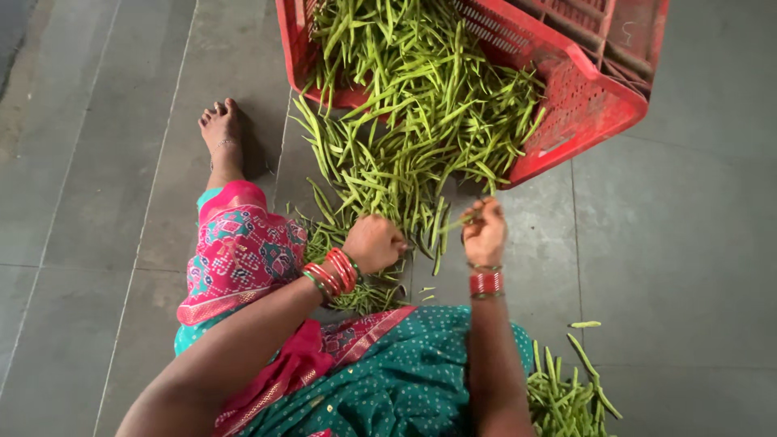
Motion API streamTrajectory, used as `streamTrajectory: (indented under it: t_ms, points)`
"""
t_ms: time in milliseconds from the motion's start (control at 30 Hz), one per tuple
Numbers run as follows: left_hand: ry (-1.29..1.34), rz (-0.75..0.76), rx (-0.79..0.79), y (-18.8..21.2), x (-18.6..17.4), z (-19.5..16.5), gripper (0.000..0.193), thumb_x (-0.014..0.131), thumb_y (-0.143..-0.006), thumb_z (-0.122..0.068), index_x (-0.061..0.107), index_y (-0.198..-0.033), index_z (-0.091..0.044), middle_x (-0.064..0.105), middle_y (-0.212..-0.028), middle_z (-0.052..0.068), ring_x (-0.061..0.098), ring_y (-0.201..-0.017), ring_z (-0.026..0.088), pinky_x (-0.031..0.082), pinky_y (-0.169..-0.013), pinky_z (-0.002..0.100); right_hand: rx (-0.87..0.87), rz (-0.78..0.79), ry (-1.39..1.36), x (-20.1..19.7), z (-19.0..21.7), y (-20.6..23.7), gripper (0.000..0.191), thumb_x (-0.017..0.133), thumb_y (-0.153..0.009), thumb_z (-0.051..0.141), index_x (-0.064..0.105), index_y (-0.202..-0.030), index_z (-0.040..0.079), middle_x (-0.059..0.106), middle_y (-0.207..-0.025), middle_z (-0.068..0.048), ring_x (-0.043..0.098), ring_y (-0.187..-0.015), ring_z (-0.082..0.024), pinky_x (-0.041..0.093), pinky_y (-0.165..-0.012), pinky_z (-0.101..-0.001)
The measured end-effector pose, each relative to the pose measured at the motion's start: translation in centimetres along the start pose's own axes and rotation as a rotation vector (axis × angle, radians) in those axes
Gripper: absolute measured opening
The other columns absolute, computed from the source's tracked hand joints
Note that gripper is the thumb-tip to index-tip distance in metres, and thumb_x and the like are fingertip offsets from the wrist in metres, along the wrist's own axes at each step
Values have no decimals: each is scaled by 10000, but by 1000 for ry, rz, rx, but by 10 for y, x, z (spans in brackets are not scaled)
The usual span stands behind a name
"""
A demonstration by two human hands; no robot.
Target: The person sits on the floor and repeatedly picks green beans from a red crate, snaps off the ends by hand, and drops the trimmed pieces into a pile on the floor. The process continues throughout the clip with no tools used.
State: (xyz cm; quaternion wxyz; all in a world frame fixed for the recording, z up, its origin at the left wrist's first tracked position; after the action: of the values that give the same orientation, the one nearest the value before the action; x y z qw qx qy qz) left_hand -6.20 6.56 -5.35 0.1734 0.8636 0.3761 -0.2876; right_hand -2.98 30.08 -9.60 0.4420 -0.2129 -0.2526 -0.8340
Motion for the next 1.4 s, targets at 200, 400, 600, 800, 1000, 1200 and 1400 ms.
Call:
streamTrajectory:
  t_ms: [200,400,600,800,1000,1200,1400]
  points:
    - [-311,9,205,13,8,-22,147,752,-713,-198,785,-836,-125,696,-878,149,663,-912,327,468,-895,489,-124,-154,1272,-25,8,-14,262,805,-832,329,726,-924,96,673,-769,-84,600,-648,-221,450,-603,-354]
    - [-425,106,151,14,15,-21,185,742,-759,-206,781,-920,-123,621,-1082,127,584,-1130,293,417,-1015,442,-115,-142,1839,12,-17,-14,240,769,-770,263,760,-851,38,740,-901,-228,699,-838,-409,558,-740,-479]
    - [-314,-98,280,17,-8,-30,452,720,-790,-166,706,-1236,-93,626,-1078,137,599,-1071,304,428,-914,455,-1,38,1457,11,-23,-9,164,730,-884,198,735,-922,38,756,-850,-135,660,-713,-256,504,-631,-373]
    - [-517,-333,439,19,-22,-40,401,675,-700,-116,766,-1091,-122,690,-1104,75,622,-1021,252,432,-912,415,274,505,1087,29,-67,46,56,662,-931,76,690,-977,62,705,-805,-3,585,-676,-72,460,-594,-247]
    - [-558,-137,345,12,-10,-17,62,696,-601,-144,747,-635,-146,706,-787,80,614,-968,291,422,-900,417,230,753,906,53,-77,55,63,668,-965,65,684,-1017,34,698,-880,-22,651,-814,-74,546,-755,-251]
    - [-558,-127,188,8,-11,-1,93,703,-668,-184,749,-686,-106,711,-796,124,610,-938,298,414,-845,419,-451,686,1114,100,-51,85,332,841,-755,48,694,-1052,43,708,-964,-67,691,-849,-173,575,-734,-302]
    - [-476,-128,63,3,-14,2,126,732,-708,-179,759,-704,-56,729,-745,124,628,-926,297,453,-895,438,-834,513,1157,124,-28,110,213,789,-822,-16,698,-1001,54,700,-937,-55,702,-823,-196,568,-713,-301]
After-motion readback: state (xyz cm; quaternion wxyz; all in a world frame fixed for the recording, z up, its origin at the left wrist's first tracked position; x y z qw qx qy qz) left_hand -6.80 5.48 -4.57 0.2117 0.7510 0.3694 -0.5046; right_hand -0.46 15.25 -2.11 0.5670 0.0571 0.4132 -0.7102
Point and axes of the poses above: each hand's wrist, its own y-axis away from the middle knuckle, its own x-axis out of the palm, z = x × y, the point moved 9 cm from there along -y, towards the middle knuckle
